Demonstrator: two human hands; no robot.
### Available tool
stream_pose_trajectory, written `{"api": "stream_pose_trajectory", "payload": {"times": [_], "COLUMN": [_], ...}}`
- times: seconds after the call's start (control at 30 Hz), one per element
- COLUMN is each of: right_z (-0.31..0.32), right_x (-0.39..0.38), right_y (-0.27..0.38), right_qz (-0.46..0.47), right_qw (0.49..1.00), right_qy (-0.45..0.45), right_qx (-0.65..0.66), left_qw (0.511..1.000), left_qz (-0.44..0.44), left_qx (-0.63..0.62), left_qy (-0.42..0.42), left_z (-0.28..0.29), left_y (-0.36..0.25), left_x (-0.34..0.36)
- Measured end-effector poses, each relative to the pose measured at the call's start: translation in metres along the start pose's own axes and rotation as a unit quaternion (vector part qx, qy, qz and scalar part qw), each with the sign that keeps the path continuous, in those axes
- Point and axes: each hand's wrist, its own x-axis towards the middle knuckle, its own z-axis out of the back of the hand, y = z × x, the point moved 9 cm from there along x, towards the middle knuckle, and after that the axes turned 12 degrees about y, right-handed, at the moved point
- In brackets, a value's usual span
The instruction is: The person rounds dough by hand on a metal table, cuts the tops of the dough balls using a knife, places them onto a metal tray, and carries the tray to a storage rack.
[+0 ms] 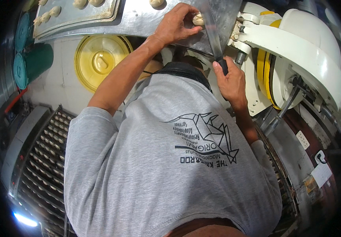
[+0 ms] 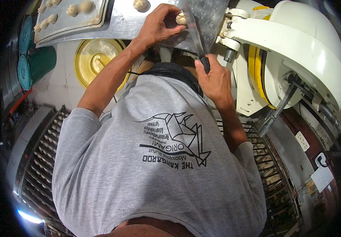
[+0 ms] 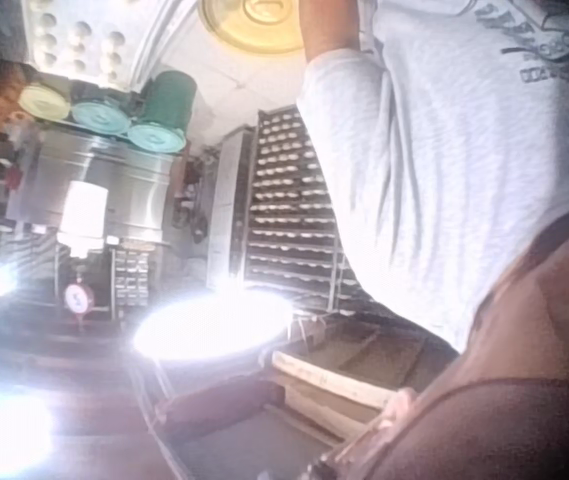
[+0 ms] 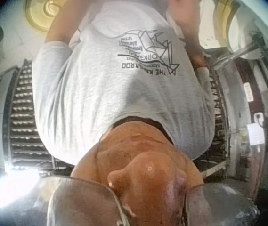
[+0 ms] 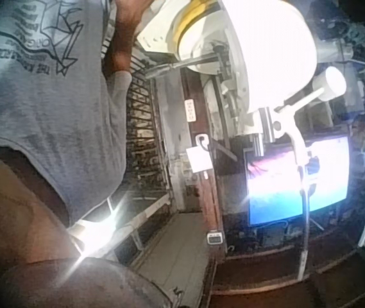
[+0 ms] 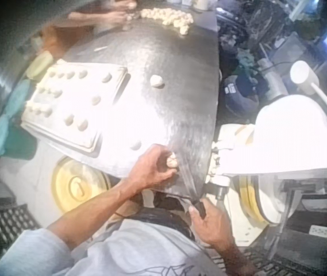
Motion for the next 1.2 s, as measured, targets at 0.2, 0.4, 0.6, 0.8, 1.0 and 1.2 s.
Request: {"api": "stream_pose_trajectory", "payload": {"times": [0.2,0.4,0.6,0.8,1.0,1.2], "right_z": [-0.005,-0.004,0.013,0.032,0.021,0.027], "right_x": [-0.004,0.029,0.058,0.098,0.142,0.141], "right_y": [-0.002,0.009,0.02,0.029,0.028,0.048], "right_qz": [-0.013,0.034,0.05,0.115,0.128,0.152], "right_qw": [1.0,0.999,0.998,0.987,0.982,0.974], "right_qy": [0.021,-0.016,-0.023,-0.101,-0.117,-0.131], "right_qx": [0.007,-0.032,-0.042,-0.056,-0.072,-0.105], "left_qw": [0.997,1.0,0.999,0.991,0.996,0.941], "left_qz": [-0.06,-0.013,-0.038,-0.129,-0.059,0.104], "left_qx": [0.008,0.001,-0.038,0.026,0.011,0.17], "left_qy": [-0.037,-0.006,0.002,-0.037,-0.072,-0.275], "left_z": [0.007,0.003,-0.004,-0.006,0.038,0.225], "left_y": [-0.009,-0.001,0.003,-0.01,-0.031,0.005], "left_x": [-0.002,0.002,0.001,-0.003,-0.031,-0.064]}}
